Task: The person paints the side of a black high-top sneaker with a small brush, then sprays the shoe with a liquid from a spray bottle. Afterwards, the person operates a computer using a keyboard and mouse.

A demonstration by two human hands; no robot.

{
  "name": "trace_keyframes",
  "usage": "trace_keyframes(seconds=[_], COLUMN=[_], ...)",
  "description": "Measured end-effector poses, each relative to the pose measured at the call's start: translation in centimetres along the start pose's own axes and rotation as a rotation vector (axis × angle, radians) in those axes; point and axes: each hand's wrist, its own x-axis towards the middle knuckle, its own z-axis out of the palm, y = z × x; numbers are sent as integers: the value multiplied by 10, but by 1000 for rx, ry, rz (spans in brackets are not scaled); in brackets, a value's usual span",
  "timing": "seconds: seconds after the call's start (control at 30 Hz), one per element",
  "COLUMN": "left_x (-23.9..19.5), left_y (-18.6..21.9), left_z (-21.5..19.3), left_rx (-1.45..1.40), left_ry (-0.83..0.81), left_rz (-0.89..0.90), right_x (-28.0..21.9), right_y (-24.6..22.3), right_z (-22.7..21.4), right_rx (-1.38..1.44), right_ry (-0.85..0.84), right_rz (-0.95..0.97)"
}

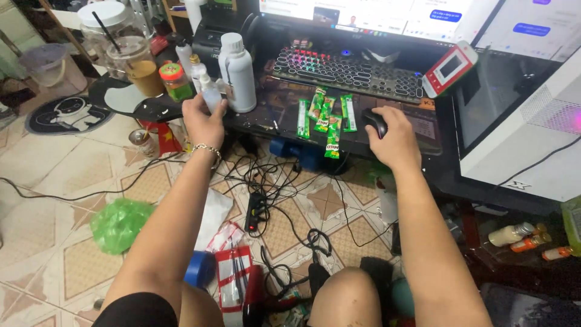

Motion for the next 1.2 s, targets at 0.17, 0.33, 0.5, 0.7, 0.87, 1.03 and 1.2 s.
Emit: trace_keyframes(seconds=[0.17, 0.33, 0.5, 0.7, 0.87, 1.03, 1.2], left_x=[8, -8, -45, -6, 41, 46, 53], left_y=[3, -12, 77, 156, 156, 174, 189], left_z=[16, 26, 24, 143, 266, 293, 286], left_rx=[-8, 10, 81, -54, 505, 617, 596], left_ry=[89, 189, 529, -414, -841, -863, -872], left_rz=[-168, -96, 587, 733, 477, 445, 373], right_x=[2, 2, 0, -2, 3, 5, 11], right_y=[2, 1, -13, -20, -21, -13, -36], right_z=[2, 0, -11, -16, -18, -15, -37], right_rx=[3, -2, 5, -10, 1, -1, 15], right_ry=[28, 30, -23, -63, -68, -32, -175], right_rz=[10, 26, 85, 96, 131, 101, 204])
